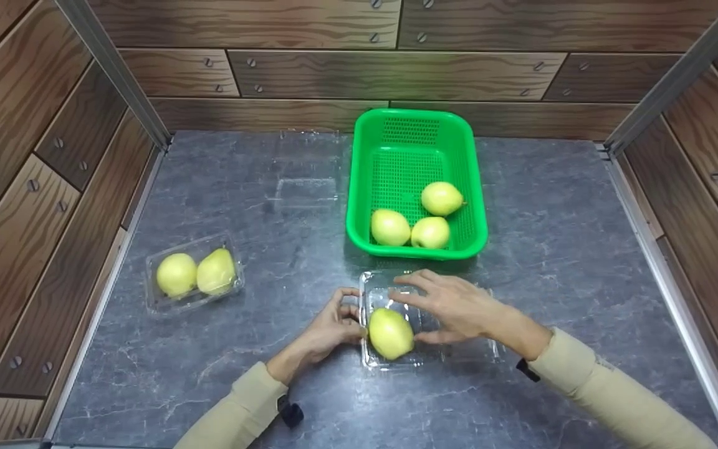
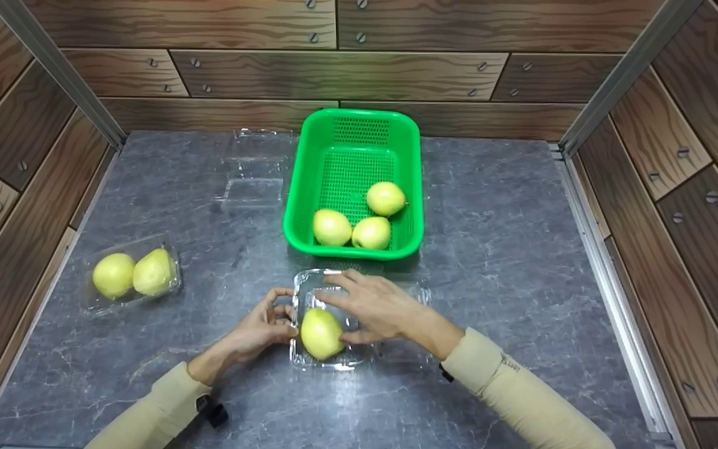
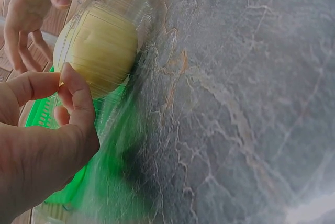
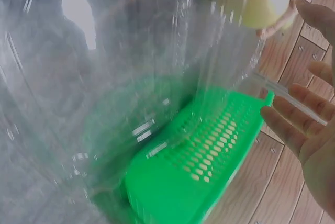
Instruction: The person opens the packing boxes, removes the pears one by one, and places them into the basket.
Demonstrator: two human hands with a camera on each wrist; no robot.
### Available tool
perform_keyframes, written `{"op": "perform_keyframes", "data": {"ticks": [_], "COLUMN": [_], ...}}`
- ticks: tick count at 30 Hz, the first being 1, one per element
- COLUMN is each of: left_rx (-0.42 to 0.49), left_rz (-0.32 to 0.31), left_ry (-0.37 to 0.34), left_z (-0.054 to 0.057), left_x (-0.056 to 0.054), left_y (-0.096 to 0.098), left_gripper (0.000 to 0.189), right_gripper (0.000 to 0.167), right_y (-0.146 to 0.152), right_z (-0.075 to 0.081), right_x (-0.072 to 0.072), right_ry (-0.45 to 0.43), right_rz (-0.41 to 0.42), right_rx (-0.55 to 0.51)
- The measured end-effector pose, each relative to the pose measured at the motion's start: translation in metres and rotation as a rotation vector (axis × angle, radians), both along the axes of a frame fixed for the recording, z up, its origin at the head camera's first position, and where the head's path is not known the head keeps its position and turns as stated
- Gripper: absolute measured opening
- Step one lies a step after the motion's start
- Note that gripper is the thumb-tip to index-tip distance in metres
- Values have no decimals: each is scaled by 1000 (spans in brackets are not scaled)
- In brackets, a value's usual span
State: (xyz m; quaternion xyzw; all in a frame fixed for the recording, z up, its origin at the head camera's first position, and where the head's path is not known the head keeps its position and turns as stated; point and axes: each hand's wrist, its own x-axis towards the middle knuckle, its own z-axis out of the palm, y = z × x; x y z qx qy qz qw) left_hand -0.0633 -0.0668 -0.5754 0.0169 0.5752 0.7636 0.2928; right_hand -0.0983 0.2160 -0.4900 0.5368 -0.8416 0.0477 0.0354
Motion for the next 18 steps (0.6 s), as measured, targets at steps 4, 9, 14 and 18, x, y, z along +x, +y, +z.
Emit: {"op": "perform_keyframes", "data": {"ticks": [4,9,14,18], "left_rx": [-1,-1,2,6], "left_rz": [-5,-4,-5,-3], "left_ry": [-1,-7,-10,-11], "left_z": [0,-1,-2,-2], "left_x": [0,0,0,-1], "left_y": [0,0,0,-1], "left_gripper": [74,74,74,75], "right_gripper": [83,84,83,82], "right_y": [-4,-7,-11,-13], "right_z": [-7,-13,-16,-20], "right_x": [4,8,10,12], "right_ry": [-21,-19,-43,-61], "right_rz": [12,28,35,41], "right_rx": [-11,-21,-4,13]}}
